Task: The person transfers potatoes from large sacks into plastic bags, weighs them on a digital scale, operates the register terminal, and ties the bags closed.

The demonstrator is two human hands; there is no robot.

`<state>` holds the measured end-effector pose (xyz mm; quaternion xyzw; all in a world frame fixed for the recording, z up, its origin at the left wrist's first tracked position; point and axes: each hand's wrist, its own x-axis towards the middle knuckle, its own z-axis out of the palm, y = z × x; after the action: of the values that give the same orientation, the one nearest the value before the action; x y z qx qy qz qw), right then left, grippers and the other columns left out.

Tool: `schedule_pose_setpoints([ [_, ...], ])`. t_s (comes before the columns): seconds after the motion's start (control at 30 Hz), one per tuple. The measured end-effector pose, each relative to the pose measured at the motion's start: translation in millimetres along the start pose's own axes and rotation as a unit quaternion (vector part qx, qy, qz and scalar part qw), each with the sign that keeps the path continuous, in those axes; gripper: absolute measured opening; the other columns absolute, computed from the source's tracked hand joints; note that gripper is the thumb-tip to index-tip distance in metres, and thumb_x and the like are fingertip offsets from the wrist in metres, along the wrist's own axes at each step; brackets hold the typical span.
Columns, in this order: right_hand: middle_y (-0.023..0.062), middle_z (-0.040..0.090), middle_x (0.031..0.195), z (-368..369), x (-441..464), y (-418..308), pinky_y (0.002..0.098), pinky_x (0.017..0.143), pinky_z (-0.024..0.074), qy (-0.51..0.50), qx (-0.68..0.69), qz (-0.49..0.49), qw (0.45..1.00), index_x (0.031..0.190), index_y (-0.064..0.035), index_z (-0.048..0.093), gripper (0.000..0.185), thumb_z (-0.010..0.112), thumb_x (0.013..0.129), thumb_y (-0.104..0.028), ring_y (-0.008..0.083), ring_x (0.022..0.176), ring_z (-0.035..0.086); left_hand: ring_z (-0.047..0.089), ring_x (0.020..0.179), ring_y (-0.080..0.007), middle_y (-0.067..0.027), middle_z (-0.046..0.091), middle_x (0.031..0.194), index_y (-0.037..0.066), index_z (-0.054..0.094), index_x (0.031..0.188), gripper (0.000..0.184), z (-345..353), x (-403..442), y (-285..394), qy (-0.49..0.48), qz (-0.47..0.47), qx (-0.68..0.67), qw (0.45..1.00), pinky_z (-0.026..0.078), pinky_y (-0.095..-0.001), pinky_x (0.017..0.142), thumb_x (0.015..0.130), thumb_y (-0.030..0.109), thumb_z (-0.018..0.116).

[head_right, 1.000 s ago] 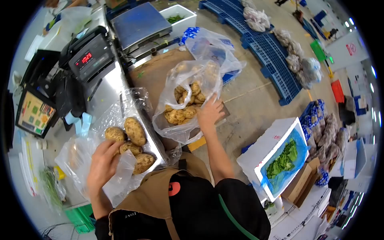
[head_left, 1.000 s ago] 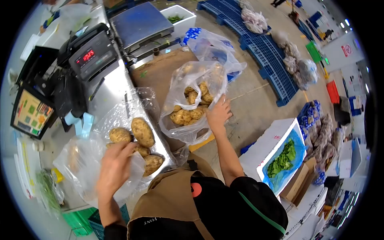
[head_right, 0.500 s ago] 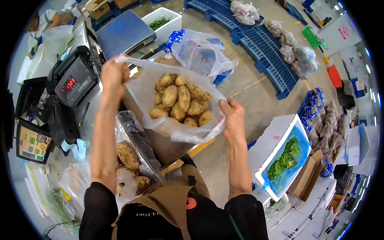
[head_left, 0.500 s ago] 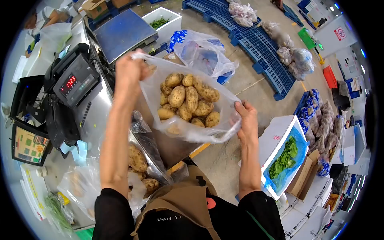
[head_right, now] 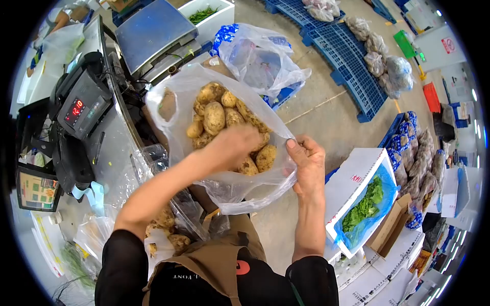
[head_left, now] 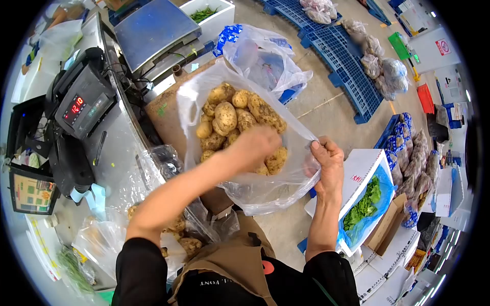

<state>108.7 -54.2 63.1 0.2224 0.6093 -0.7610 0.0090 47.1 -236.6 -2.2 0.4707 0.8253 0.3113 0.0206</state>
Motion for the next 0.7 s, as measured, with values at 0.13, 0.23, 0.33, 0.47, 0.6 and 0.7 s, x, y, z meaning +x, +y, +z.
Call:
schedule_pose_setpoints([
  [0.13, 0.0013, 0.056, 0.064, -2, -2, 3, 0.0209, 0.038, 0.0365, -0.036, -0.01, -0.011, 0.999, 0.083, 0.0014, 0.061, 0.014, 0.066, 0.083, -0.012, 0.0065, 0.046, 0.047, 0.057, 0.09, -0.0321, -0.0142, 0.059, 0.091, 0.005, 0.061, 0.094, 0.026, 68, 39, -74, 0.113, 0.059, 0.126, 0.984, 0.043, -0.0432, 0.081, 0.068, 0.004, 0.059],
  [0.23, 0.0015, 0.057, 0.065, -7, -1, 2, 0.0205, 0.039, 0.0373, -0.051, -0.004, -0.009, 0.999, 0.084, 0.0026, 0.061, 0.014, 0.064, 0.085, -0.011, 0.0057, 0.049, 0.048, 0.058, 0.088, -0.0297, -0.0124, 0.062, 0.09, 0.008, 0.065, 0.089, 0.017, 96, 66, -100, 0.093, -0.001, 0.161, 0.983, 0.041, -0.0437, 0.083, 0.074, 0.011, 0.057],
  [0.33, 0.0008, 0.057, 0.064, -7, 2, 2, 0.0202, 0.041, 0.0371, -0.051, -0.014, -0.009, 0.999, 0.083, 0.0023, 0.061, 0.014, 0.064, 0.085, -0.011, 0.0049, 0.05, 0.048, 0.058, 0.091, -0.0298, -0.0094, 0.063, 0.09, 0.01, 0.066, 0.087, 0.015, 118, 82, -110, -0.005, -0.085, 0.199, 0.976, 0.04, -0.0441, 0.084, 0.075, 0.016, 0.057],
  [0.47, -0.0003, 0.056, 0.064, -12, 7, 4, 0.0206, 0.042, 0.0357, -0.064, -0.035, -0.028, 0.997, 0.081, 0.002, 0.06, 0.014, 0.064, 0.085, -0.011, 0.0043, 0.05, 0.047, 0.057, 0.095, -0.0313, -0.0107, 0.063, 0.093, 0.008, 0.065, 0.089, 0.019, 104, 76, -107, -0.041, 0.005, 0.287, 0.957, 0.039, -0.0476, 0.086, 0.073, 0.017, 0.06],
  [0.6, 0.0003, 0.057, 0.065, -16, 9, 6, 0.021, 0.045, 0.036, -0.057, -0.047, -0.026, 0.997, 0.081, 0.0019, 0.061, 0.014, 0.064, 0.085, -0.011, 0.0047, 0.052, 0.047, 0.056, 0.1, -0.0325, -0.0165, 0.06, 0.104, 0.004, 0.059, 0.106, 0.047, 44, 44, -91, 0.012, 0.066, 0.224, 0.972, 0.035, -0.0506, 0.094, 0.063, 0.02, 0.071],
  [0.7, 0.0009, 0.057, 0.066, -12, 10, 6, 0.0212, 0.047, 0.0369, -0.06, -0.028, -0.035, 0.997, 0.083, 0.0021, 0.061, 0.013, 0.064, 0.084, -0.01, 0.005, 0.053, 0.048, 0.054, 0.104, -0.0343, -0.0203, 0.056, 0.109, 0.001, 0.046, 0.12, 0.078, -15, 12, -39, 0.102, -0.018, 0.11, 0.989, 0.036, -0.0471, 0.097, 0.052, 0.023, 0.078],
])
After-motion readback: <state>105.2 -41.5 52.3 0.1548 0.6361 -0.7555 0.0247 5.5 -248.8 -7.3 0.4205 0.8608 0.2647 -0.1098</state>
